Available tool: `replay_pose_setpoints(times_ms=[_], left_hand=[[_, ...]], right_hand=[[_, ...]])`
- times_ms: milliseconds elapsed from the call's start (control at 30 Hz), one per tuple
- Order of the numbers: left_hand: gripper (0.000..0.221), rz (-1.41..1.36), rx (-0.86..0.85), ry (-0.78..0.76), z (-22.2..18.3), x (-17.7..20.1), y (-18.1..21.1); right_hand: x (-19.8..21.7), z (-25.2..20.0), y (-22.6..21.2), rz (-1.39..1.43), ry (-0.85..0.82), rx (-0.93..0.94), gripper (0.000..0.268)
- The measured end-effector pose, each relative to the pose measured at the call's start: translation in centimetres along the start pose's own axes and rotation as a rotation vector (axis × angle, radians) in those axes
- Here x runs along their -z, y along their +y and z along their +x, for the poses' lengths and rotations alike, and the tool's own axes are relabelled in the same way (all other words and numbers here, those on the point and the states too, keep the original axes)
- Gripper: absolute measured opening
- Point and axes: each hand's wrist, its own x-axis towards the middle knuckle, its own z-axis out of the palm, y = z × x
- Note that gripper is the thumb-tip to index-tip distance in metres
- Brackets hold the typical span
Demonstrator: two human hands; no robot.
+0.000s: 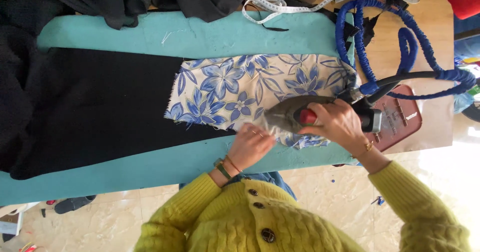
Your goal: Ironing and pressing fabric pieces on an ironing board using a steam iron
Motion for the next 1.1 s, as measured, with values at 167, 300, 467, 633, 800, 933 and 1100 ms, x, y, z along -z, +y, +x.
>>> replay_pose_setpoints(times_ms=[167,300,467,633,800,933,1100], left_hand=[[0.037,0.451,0.289,-0.102,1.9,4.7,-6.1],[0.043,0.543,0.503,-0.131,1.4,8.1,-9.9],[0.043,0.723,0.517,-0.088,0.2,9.8,-12.5],[0.046,0.797,0.567,-0.087,-0.4,10.0,-13.9],[0.045,0.768,0.665,-0.073,-0.5,10.7,-14.1],[0.043,0.796,0.692,-0.037,-1.5,11.1,-14.5],[0.043,0.814,0.702,-0.044,-2.1,12.1,-13.1]], right_hand=[[-1.8,-1.2,-0.6,-0.124,0.08,0.03,0.058],[-1.6,0.6,-1.1,-0.202,0.12,-0.035,0.061],[-1.7,4.5,-1.6,-0.19,0.136,-0.117,0.059],[-3.4,10.5,-1.5,-0.192,0.171,-0.091,0.062],[-4.3,17.1,-3.0,-0.223,0.235,0.019,0.058],[-4.9,20.0,-3.6,-0.235,0.27,0.064,0.058],[-5.5,20.4,-3.1,-0.176,0.263,0.093,0.06]])
